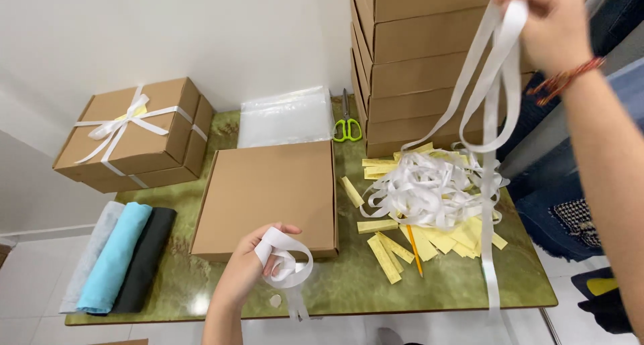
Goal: The person places a rolled yellow fabric into a clear plastic bag and seals it. They then place the bagged fabric into a cardboard box, close the box, and tie it with a white ribbon.
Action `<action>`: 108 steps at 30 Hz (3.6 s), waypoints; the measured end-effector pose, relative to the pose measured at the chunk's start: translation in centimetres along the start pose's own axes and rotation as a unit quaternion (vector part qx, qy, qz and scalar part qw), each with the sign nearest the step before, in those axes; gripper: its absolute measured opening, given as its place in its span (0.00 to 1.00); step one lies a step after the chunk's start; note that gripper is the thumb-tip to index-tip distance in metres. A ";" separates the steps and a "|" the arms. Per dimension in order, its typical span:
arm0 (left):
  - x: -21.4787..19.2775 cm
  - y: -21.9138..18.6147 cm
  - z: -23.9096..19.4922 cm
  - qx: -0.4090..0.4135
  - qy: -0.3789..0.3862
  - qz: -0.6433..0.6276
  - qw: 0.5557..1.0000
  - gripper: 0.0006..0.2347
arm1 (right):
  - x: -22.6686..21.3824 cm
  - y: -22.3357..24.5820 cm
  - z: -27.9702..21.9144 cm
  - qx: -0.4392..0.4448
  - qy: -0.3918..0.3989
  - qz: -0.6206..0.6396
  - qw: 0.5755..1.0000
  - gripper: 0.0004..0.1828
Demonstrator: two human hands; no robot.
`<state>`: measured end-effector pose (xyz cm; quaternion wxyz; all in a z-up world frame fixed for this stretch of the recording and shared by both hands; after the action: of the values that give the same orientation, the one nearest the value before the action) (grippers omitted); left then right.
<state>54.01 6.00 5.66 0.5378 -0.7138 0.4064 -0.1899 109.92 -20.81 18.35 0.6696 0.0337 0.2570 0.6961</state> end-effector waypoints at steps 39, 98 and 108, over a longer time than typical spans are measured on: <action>-13.9 4.5 -22.0 0.102 -0.080 -0.074 0.989 0.16 | 35.3 53.9 -34.1 0.334 0.611 0.552 0.458 0.34; -30.8 12.5 -36.1 -0.203 -0.392 0.454 0.774 0.26 | 38.1 61.4 -31.1 0.234 0.579 0.518 0.585 0.15; -30.9 15.0 -33.4 -0.083 -0.363 0.378 0.847 0.24 | 36.7 61.1 -29.2 0.268 0.567 0.465 0.625 0.13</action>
<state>6.25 8.33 8.64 0.6162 -0.5648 0.4346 0.3354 38.95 6.62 6.81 -0.0602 -0.0748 0.7110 0.6966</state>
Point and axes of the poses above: each hand's wrist, its own z-axis towards the middle knuckle, its own x-axis out of the palm, y = z × x, the point moved 6 cm from there along z, towards the middle knuckle, and after that the axes turned 7 degrees about -y, right-handed, at the moved point
